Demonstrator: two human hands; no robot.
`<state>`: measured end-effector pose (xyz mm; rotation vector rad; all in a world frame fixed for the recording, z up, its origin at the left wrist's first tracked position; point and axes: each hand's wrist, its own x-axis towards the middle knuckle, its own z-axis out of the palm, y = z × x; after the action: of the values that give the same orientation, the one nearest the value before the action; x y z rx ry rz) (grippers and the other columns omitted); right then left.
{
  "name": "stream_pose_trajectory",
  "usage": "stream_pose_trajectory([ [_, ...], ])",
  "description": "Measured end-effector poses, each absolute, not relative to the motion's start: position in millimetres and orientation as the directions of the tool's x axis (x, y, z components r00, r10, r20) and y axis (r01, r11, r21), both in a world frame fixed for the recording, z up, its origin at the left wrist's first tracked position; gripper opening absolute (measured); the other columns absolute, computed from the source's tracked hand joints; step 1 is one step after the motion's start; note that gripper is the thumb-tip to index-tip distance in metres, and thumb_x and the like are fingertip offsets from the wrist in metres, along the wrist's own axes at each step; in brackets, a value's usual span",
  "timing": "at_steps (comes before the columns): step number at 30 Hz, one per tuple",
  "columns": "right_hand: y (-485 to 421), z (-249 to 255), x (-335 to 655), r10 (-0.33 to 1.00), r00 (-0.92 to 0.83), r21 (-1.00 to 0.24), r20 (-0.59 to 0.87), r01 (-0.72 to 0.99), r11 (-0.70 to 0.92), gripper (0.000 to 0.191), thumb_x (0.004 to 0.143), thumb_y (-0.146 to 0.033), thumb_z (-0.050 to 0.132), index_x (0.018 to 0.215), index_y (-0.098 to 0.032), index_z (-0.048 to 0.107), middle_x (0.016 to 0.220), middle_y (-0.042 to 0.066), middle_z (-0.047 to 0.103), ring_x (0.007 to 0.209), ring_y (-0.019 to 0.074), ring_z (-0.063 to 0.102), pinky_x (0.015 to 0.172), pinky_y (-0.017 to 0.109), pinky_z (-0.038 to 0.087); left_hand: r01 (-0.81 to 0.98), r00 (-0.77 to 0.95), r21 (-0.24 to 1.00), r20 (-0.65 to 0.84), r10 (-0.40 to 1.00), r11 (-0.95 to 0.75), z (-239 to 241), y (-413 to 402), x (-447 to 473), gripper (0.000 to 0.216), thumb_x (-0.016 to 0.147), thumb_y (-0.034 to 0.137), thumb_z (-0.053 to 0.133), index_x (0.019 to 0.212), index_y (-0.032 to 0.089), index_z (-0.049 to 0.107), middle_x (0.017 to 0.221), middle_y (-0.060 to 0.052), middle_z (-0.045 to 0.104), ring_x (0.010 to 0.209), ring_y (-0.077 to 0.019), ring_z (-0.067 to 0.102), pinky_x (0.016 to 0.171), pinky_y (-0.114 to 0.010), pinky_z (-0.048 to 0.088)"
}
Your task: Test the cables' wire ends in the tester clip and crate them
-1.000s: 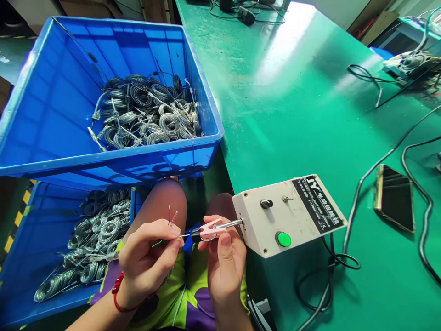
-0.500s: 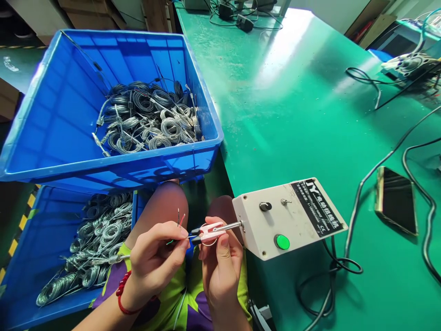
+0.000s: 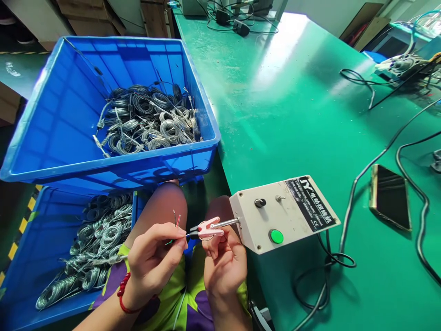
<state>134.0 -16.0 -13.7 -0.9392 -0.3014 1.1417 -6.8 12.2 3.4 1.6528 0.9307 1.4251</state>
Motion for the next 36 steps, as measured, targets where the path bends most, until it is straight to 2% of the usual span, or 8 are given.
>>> stream_pose_trajectory([
  [3, -17, -14, 133, 0.872, 0.429, -0.754, -0.235, -0.646, 0.115, 0.037, 0.1, -0.044, 0.06, 0.07, -0.024, 0.067, 0.052, -0.006, 0.035, 0.051, 0.0153, 0.029, 0.054, 0.03, 0.038, 0.055, 0.109, 0.891, 0.444, 0.889, -0.451, 3, 10, -7, 0.02, 0.101, 0.005, 0.073, 0.115, 0.02, 0.077, 0.086, -0.003, 0.078, 0.061, -0.0124, 0.07, 0.056, -0.019, 0.055],
  [12, -27, -1, 121, 0.864, 0.503, -0.832, -0.036, -0.494, 0.253, 0.035, 0.101, -0.037, 0.062, 0.073, -0.023, 0.077, 0.053, -0.004, 0.039, 0.052, 0.0157, 0.038, 0.055, 0.03, 0.041, 0.011, 0.066, 0.894, 0.447, 0.892, -0.449, 3, 7, -11, 0.017, 0.104, 0.007, 0.071, 0.114, 0.019, 0.076, 0.085, -0.003, 0.075, 0.064, -0.0129, 0.071, 0.058, -0.019, 0.057],
  [17, -53, 3, 111, 0.784, 0.612, -0.969, 0.106, -0.114, 0.22, 0.015, 0.101, -0.026, 0.075, 0.091, -0.023, 0.086, 0.077, 0.002, 0.073, 0.06, 0.0143, 0.057, 0.055, 0.025, 0.045, -0.072, 0.094, 0.816, 0.578, 0.811, -0.573, 5, 4, -15, 0.019, 0.101, 0.005, 0.069, 0.114, 0.017, 0.075, 0.085, -0.005, 0.078, 0.064, -0.0129, 0.071, 0.062, -0.021, 0.061],
  [21, -68, 3, 104, 0.837, 0.519, -0.983, 0.174, 0.038, 0.181, 0.012, 0.104, -0.019, 0.075, 0.109, -0.026, 0.084, 0.077, -0.002, 0.073, 0.058, 0.0123, 0.059, 0.054, 0.021, 0.049, -0.067, 0.127, 0.782, 0.623, 0.772, -0.62, 6, 3, -15, 0.018, 0.099, 0.005, 0.069, 0.111, 0.017, 0.074, 0.08, -0.004, 0.078, 0.062, -0.0133, 0.07, 0.062, -0.022, 0.06],
  [28, -61, 13, 98, 0.854, 0.514, -0.983, 0.077, -0.103, 0.15, 0.006, 0.104, -0.023, 0.08, 0.101, -0.027, 0.083, 0.081, -0.002, 0.076, 0.063, 0.012, 0.066, 0.06, 0.019, 0.056, -0.11, 0.179, 0.753, 0.657, 0.732, -0.649, 8, 7, -11, 0.014, 0.106, 0.011, 0.065, 0.114, 0.02, 0.072, 0.074, -0.002, 0.076, 0.057, -0.0131, 0.066, 0.058, -0.023, 0.053],
  [30, -60, 13, 101, 0.876, 0.482, -0.975, 0.023, -0.181, 0.125, 0.004, 0.104, -0.028, 0.081, 0.1, -0.027, 0.083, 0.08, -0.001, 0.075, 0.064, 0.0122, 0.065, 0.06, 0.019, 0.055, -0.148, 0.204, 0.767, 0.641, 0.739, -0.624, 11, 8, -12, 0.009, 0.113, 0.024, 0.062, 0.112, 0.021, 0.071, 0.072, -0.002, 0.073, 0.057, -0.0144, 0.065, 0.058, -0.026, 0.052],
  [33, -59, 11, 105, 0.914, 0.402, -0.955, -0.048, -0.287, 0.077, 0.008, 0.104, -0.033, 0.081, 0.1, -0.027, 0.084, 0.078, -0.001, 0.075, 0.064, 0.0137, 0.067, 0.062, 0.022, 0.057, -0.23, 0.263, 0.794, 0.607, 0.75, -0.562, 13, 10, -15, 0.027, 0.118, 0.042, 0.055, 0.106, 0.022, 0.069, 0.067, -0.001, 0.066, 0.056, -0.0157, 0.061, 0.057, -0.029, 0.048],
  [36, -52, 9, 108, 0.9, 0.414, -0.929, -0.133, -0.368, 0.032, 0.018, 0.101, -0.042, 0.083, 0.094, -0.025, 0.082, 0.069, -0.002, 0.068, 0.057, 0.0126, 0.058, 0.057, 0.023, 0.051, -0.248, 0.309, 0.811, 0.585, 0.75, -0.53, 12, 12, -17, 0.024, 0.117, 0.036, 0.056, 0.102, 0.023, 0.069, 0.066, -0.001, 0.066, 0.055, -0.0158, 0.06, 0.056, -0.029, 0.047],
])
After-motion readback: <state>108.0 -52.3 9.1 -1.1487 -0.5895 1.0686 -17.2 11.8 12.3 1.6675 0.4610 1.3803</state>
